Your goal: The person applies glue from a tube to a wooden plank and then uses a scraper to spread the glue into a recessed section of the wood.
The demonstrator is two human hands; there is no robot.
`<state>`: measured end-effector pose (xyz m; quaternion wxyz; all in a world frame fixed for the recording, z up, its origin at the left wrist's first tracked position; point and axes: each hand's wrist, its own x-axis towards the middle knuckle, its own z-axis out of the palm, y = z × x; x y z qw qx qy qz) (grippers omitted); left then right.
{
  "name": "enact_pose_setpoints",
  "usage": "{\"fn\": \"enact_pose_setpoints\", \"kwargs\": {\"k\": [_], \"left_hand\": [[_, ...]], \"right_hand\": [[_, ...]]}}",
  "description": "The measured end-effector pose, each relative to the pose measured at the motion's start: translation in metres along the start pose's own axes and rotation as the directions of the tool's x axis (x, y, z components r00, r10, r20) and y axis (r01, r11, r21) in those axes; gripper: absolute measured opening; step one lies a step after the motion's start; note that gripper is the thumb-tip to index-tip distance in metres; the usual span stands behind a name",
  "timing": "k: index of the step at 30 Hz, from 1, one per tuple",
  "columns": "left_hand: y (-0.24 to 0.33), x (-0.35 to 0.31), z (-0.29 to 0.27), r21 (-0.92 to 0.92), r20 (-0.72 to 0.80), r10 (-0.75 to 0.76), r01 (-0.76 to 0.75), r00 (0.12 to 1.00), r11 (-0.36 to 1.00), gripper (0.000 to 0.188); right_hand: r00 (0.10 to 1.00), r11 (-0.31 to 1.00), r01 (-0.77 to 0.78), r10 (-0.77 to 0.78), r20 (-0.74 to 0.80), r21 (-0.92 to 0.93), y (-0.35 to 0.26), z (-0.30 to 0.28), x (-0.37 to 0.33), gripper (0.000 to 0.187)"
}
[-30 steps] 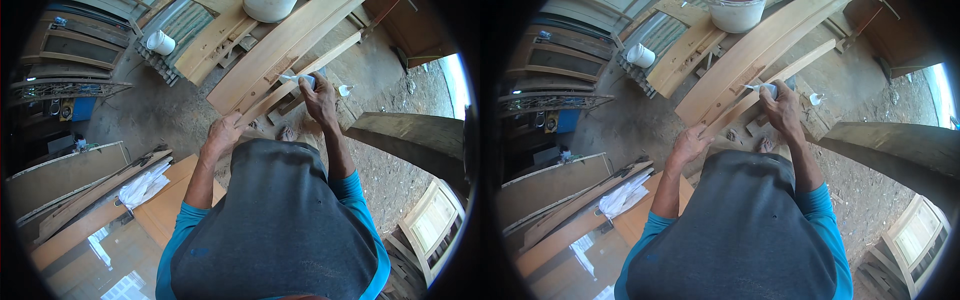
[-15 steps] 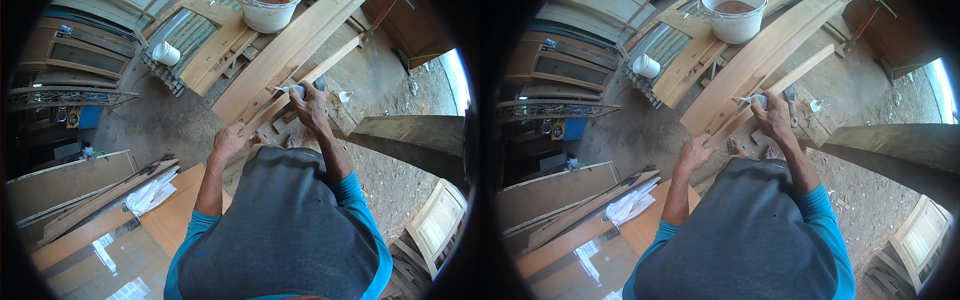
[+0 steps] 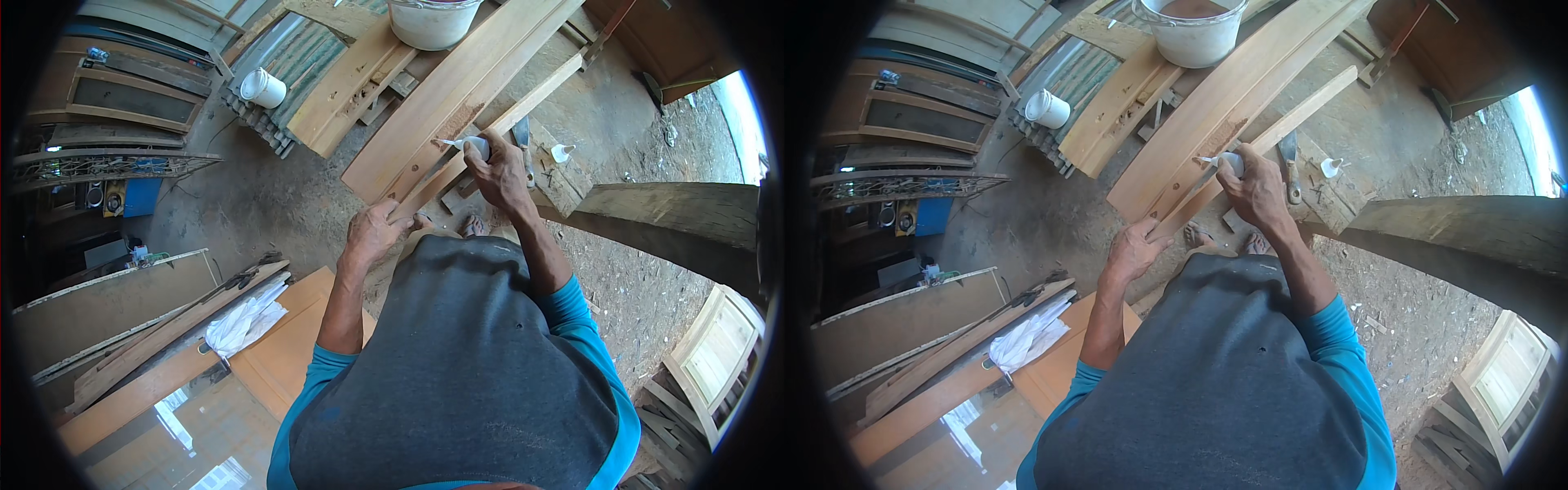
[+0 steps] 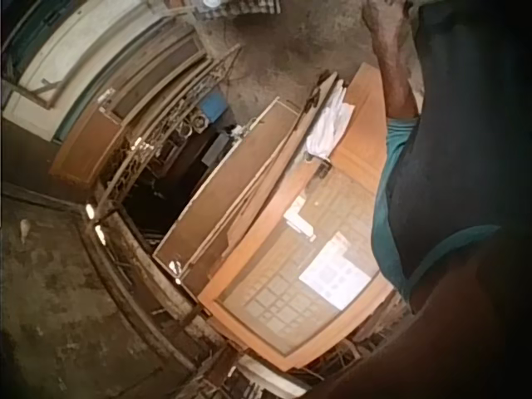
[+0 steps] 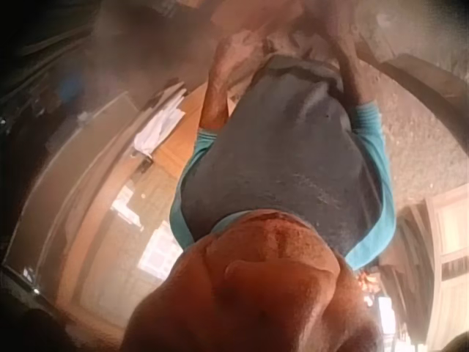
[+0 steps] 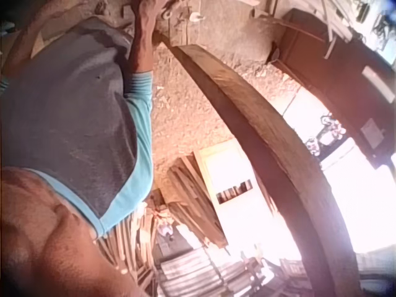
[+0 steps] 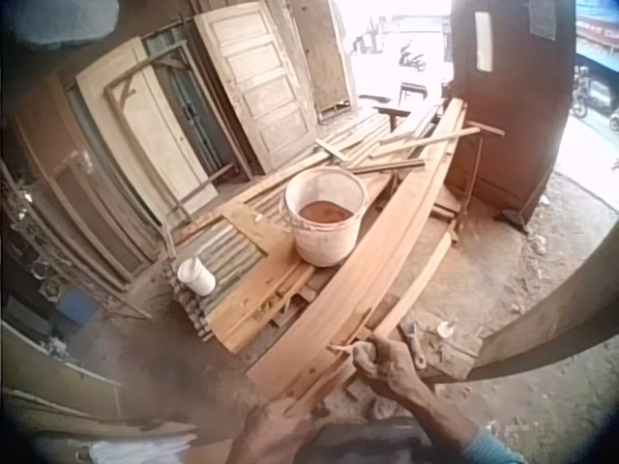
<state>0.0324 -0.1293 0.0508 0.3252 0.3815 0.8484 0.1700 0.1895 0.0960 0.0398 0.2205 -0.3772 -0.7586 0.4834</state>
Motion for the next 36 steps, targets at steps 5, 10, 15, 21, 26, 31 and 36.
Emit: {"fn": "enact_pose_setpoints", "kwargs": {"k": [5,10,15,21,26,31,36], "left_hand": [[-0.001,0.001,0.001,0.002,0.004,-0.004,0.004,1.0,1.0,0.035],[0.002,0.0,0.0,0.01,0.006,-0.016,0.016,1.0,1.0,0.036],[-0.002,0.0,0.002,-0.012,-0.014,-0.002,0.002,1.0,1.0,0.035],[-0.002,0.0,0.001,-0.038,-0.023,0.011,-0.012,1.0,0.999,0.04],[-0.004,0.002,0.003,-0.034,-0.027,0.017,-0.018,0.999,0.999,0.038],[-0.004,0.002,0.003,-0.077,-0.027,0.008,-0.01,1.0,0.997,0.037],[-0.004,0.0,0.002,-0.045,-0.015,0.018,-0.019,1.0,0.999,0.037]], "right_hand": [[1.0,1.0,-0.023,0.023,0.009,0.003,-0.005,-0.003,0.001,0.033],[1.0,1.0,-0.017,0.017,-0.002,-0.025,-0.004,-0.004,0.003,0.032],[1.0,0.999,0.02,-0.02,-0.003,-0.039,-0.003,0.0,0.003,0.031],[1.0,0.999,0.019,-0.019,-0.002,-0.048,-0.002,-0.001,0.005,0.032],[0.999,0.999,-0.008,0.007,-0.031,-0.042,-0.002,-0.006,0.006,0.034],[0.997,0.997,-0.071,0.071,-0.029,-0.002,-0.002,-0.017,0.011,0.035],[0.996,0.996,-0.093,0.092,-0.006,-0.009,-0.004,-0.021,0.008,0.036]]}}
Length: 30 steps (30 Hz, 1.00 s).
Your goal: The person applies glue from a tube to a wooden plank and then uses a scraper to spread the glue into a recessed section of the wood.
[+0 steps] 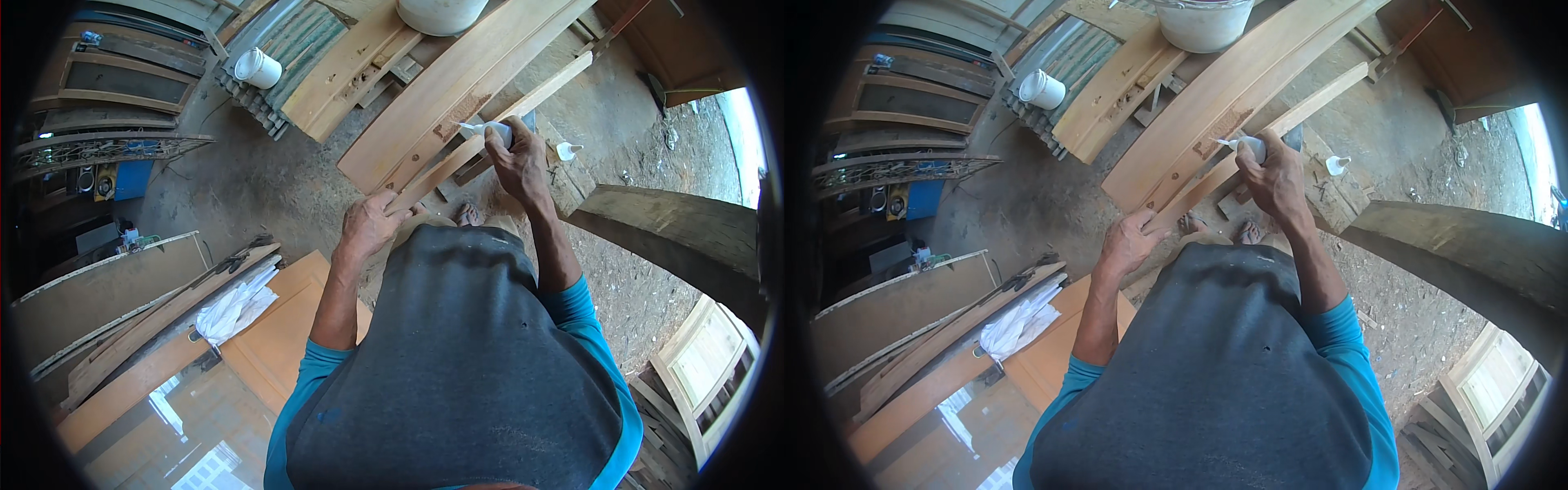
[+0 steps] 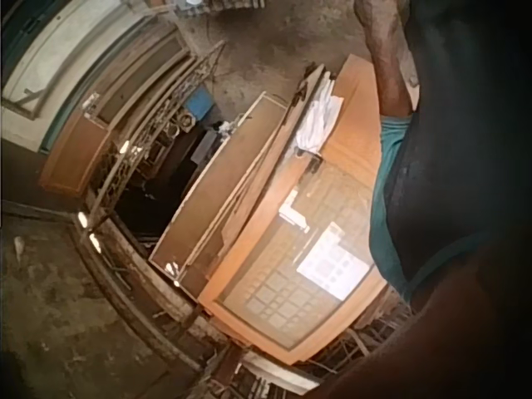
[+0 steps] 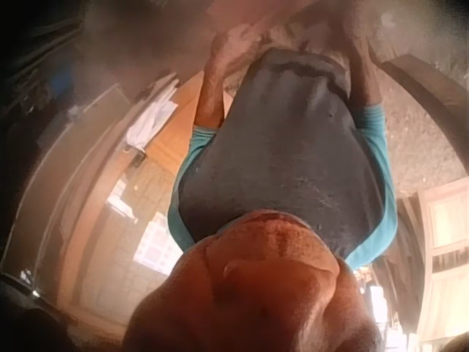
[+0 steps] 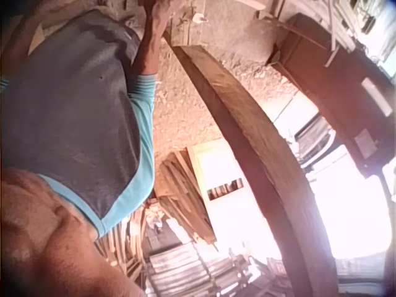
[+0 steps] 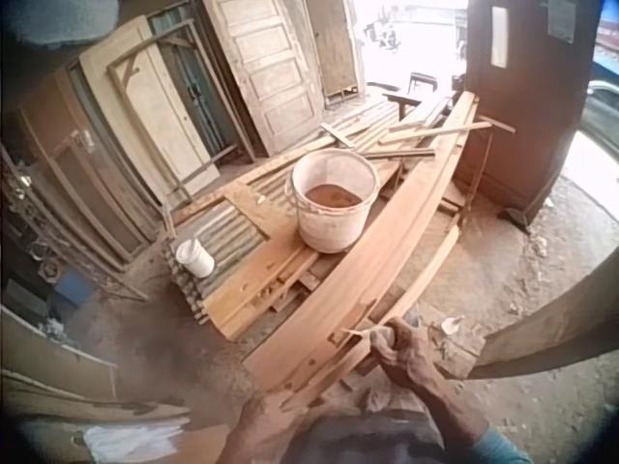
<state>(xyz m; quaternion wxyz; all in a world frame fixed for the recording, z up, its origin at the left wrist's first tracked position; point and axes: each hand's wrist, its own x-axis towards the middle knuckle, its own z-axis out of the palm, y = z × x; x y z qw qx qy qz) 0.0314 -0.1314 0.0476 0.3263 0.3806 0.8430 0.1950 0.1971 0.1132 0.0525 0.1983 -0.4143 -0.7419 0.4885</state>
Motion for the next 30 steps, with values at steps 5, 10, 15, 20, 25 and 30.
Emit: {"fn": "enact_pose_setpoints", "kwargs": {"k": [5,10,15,20,25,30], "left_hand": [[-0.001,0.001,0.0,-0.012,0.002,-0.01,0.01,1.0,1.0,0.038],[-0.001,0.002,0.001,0.005,0.002,-0.019,0.019,1.0,1.0,0.038],[0.002,0.0,0.0,-0.004,0.001,-0.03,0.03,1.0,1.0,0.037],[-0.001,0.002,0.002,-0.003,0.015,-0.045,0.045,0.999,0.999,0.037],[0.006,0.001,-0.001,-0.014,0.023,-0.057,0.057,0.998,0.998,0.037],[0.009,0.0,-0.002,-0.032,0.017,-0.064,0.064,0.998,0.997,0.038]], "right_hand": [[0.999,0.998,0.044,-0.043,0.02,-0.051,-0.003,0.003,0.003,0.034],[0.997,0.997,0.066,-0.064,0.031,-0.048,-0.01,0.006,0.002,0.032],[0.995,0.994,0.098,-0.097,0.012,-0.044,-0.007,0.011,0.001,0.03],[0.997,0.996,0.08,-0.08,0.015,-0.036,-0.003,0.011,0.002,0.03],[0.997,0.995,0.076,-0.074,0.034,-0.059,-0.01,0.008,0.001,0.03],[0.997,0.996,0.075,-0.074,0.016,-0.042,-0.003,0.01,0.003,0.031]]}}
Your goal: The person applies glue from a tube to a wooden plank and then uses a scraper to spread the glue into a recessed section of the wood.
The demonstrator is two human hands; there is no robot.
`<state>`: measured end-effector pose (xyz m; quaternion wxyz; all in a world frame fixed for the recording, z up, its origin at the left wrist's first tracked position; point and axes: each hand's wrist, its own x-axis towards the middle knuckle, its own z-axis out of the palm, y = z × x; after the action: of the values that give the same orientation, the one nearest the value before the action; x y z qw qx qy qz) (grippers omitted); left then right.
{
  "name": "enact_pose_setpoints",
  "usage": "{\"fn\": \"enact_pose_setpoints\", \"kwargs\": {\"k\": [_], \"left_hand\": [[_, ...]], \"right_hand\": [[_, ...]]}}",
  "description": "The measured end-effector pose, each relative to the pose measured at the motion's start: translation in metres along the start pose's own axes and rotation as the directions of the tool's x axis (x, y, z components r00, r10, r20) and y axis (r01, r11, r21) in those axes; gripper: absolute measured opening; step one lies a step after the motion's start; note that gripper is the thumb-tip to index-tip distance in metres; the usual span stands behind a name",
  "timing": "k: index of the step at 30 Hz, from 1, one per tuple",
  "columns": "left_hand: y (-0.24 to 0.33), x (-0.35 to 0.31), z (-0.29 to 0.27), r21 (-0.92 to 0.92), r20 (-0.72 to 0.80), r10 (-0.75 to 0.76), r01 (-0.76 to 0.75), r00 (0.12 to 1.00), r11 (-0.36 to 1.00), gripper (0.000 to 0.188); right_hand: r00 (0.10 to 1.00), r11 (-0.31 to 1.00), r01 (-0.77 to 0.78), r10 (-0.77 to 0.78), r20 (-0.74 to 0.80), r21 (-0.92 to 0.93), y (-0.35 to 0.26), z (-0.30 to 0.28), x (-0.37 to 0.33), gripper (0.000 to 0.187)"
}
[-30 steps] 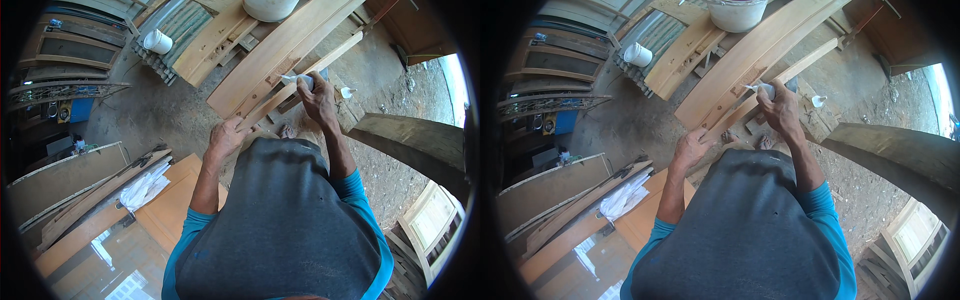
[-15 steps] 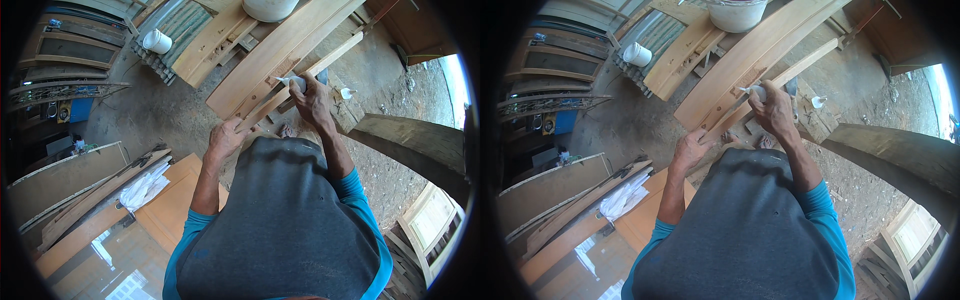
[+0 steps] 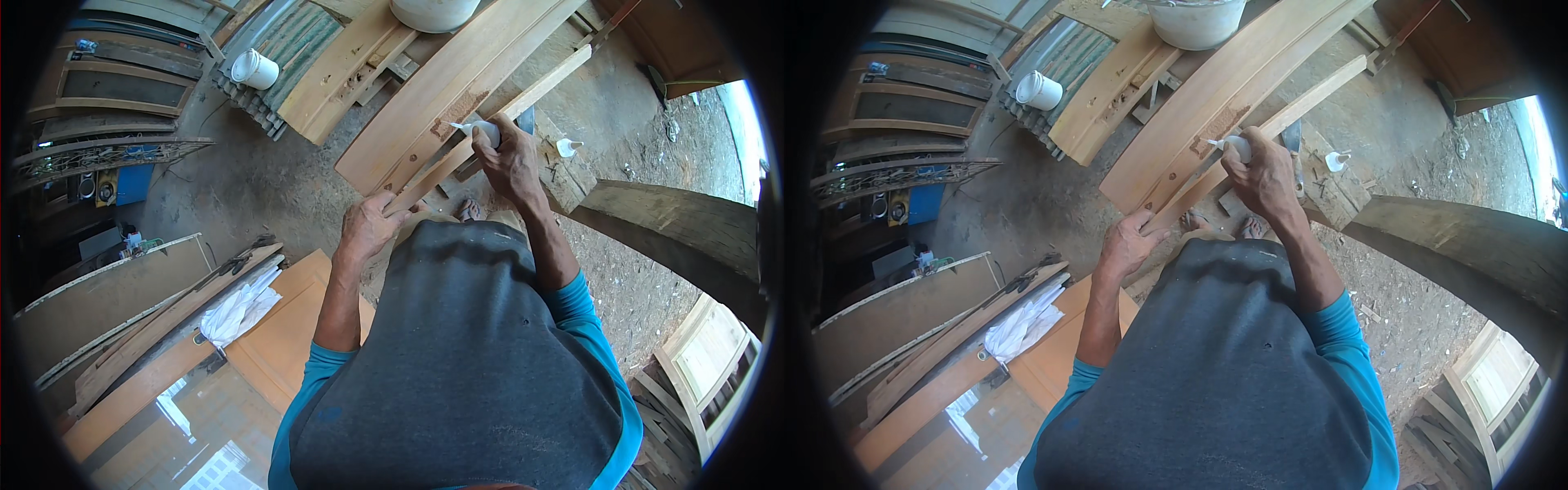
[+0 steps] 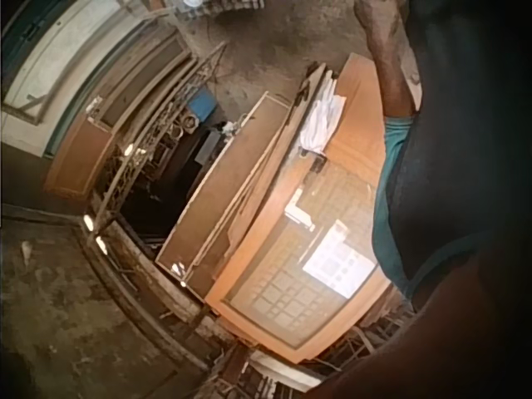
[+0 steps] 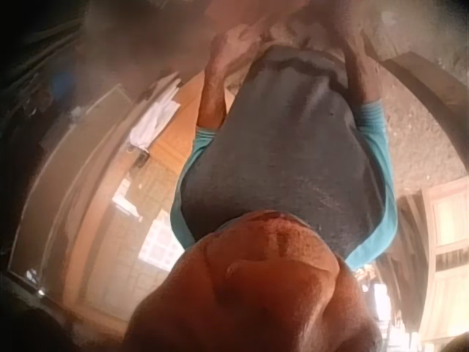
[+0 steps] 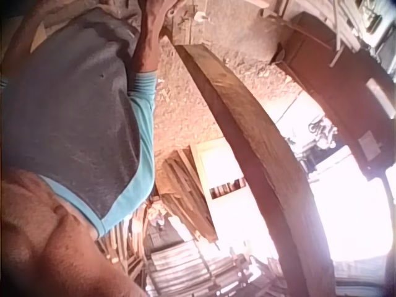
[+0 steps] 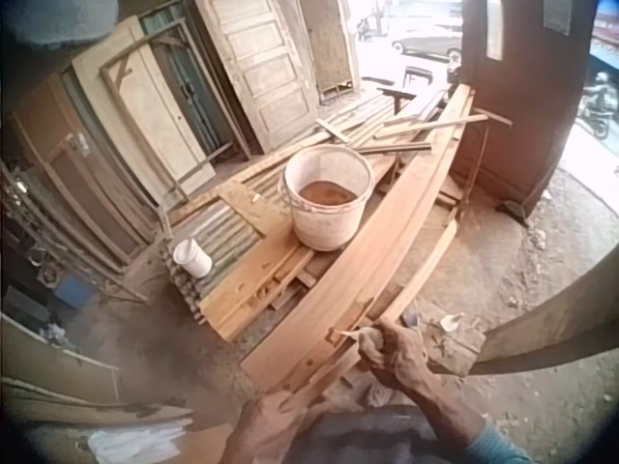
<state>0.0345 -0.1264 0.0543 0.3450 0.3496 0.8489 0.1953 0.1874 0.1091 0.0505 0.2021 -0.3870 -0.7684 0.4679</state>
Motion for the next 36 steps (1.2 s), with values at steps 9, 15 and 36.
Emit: {"fn": "enact_pose_setpoints", "kwargs": {"k": [9,15,36], "left_hand": [[-0.007,0.002,0.003,0.012,-0.005,0.02,-0.02,1.0,1.0,0.038],[-0.003,0.002,0.002,0.008,0.003,-0.017,0.017,1.0,1.0,0.039],[-0.001,0.003,0.002,-0.003,0.018,-0.071,0.071,0.997,0.997,0.039]], "right_hand": [[0.999,0.999,-0.039,0.039,-0.038,-0.002,0.002,-0.004,0.002,0.03],[1.0,0.999,0.019,-0.02,-0.013,-0.044,0.001,-0.003,0.002,0.031],[0.999,1.0,0.011,-0.011,-0.037,-0.001,0.003,-0.006,0.007,0.028]]}}
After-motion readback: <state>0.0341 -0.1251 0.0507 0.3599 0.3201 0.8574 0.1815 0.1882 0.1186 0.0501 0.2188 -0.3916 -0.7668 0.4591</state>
